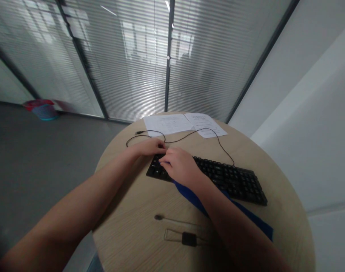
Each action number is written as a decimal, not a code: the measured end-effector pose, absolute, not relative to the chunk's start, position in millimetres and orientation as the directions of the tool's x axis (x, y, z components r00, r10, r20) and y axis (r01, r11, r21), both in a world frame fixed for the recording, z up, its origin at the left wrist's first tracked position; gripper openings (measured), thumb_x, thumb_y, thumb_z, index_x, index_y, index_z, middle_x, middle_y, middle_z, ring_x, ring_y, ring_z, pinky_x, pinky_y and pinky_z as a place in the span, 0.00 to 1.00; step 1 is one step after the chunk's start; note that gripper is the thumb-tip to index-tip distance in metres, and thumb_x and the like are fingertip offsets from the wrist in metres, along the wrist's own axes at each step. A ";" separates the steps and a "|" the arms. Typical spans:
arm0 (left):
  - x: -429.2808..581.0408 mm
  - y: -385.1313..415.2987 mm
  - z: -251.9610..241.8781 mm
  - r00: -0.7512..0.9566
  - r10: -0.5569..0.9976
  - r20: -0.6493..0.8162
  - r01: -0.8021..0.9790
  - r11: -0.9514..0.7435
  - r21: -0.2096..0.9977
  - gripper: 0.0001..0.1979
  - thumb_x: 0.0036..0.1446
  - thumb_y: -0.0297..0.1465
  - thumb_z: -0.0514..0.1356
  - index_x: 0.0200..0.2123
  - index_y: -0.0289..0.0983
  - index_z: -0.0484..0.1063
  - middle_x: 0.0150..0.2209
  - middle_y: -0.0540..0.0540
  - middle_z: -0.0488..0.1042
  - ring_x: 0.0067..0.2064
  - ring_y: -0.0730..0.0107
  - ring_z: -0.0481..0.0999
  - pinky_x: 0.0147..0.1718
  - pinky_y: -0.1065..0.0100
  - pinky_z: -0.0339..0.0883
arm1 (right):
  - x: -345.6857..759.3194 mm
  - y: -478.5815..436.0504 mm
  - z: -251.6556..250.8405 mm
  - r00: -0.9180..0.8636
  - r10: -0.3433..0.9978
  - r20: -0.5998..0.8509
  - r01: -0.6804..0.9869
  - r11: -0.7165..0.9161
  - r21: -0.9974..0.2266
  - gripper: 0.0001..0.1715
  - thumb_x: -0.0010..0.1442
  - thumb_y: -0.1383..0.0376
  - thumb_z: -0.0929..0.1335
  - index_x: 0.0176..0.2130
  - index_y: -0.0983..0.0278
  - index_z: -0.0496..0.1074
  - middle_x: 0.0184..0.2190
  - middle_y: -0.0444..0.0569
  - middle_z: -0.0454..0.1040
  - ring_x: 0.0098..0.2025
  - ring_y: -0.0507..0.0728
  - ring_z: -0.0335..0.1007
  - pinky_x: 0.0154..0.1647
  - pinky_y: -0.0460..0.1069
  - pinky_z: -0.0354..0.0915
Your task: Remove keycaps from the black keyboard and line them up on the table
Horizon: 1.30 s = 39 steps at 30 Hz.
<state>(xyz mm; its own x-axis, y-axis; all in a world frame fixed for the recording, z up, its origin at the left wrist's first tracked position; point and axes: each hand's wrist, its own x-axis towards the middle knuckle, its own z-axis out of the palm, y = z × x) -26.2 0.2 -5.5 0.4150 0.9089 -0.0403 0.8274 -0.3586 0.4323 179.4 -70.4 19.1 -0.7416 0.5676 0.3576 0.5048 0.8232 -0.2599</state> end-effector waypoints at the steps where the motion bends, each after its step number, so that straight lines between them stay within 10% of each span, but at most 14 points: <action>1: -26.2 0.0 -5.0 0.412 0.910 -0.047 0.829 -0.353 0.434 0.18 0.55 0.44 0.57 0.35 0.36 0.79 0.31 0.47 0.78 0.33 0.69 0.72 0.30 0.71 0.59 | 179.8 -69.3 18.8 -0.748 0.566 0.346 0.498 0.824 -0.271 0.09 0.63 0.66 0.68 0.41 0.62 0.80 0.36 0.49 0.75 0.42 0.55 0.68 0.45 0.50 0.61; 14: -27.4 1.0 -4.7 0.416 0.909 -0.043 0.819 -0.353 0.452 0.19 0.55 0.46 0.58 0.35 0.37 0.79 0.30 0.47 0.78 0.32 0.69 0.72 0.31 0.70 0.59 | 176.6 -75.3 8.2 -0.838 0.533 0.117 0.500 0.836 -0.227 0.09 0.61 0.65 0.70 0.41 0.60 0.81 0.36 0.48 0.77 0.39 0.55 0.71 0.41 0.49 0.61; 39: -23.1 -1.4 -0.5 0.419 0.906 -0.063 0.834 -0.357 0.420 0.20 0.56 0.46 0.56 0.35 0.36 0.78 0.30 0.46 0.77 0.32 0.67 0.71 0.31 0.69 0.58 | 171.2 -84.2 14.2 -0.835 0.531 0.143 0.514 0.846 -0.140 0.10 0.62 0.68 0.68 0.38 0.64 0.81 0.34 0.51 0.78 0.39 0.56 0.72 0.41 0.49 0.64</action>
<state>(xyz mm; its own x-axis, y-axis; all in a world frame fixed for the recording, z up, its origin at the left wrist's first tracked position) -23.1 -1.4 -0.5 0.4190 0.9058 -0.0630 0.8345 -0.3568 0.4199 171.2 -84.2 14.2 -0.8350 0.5313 0.1431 0.5144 0.8461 -0.1395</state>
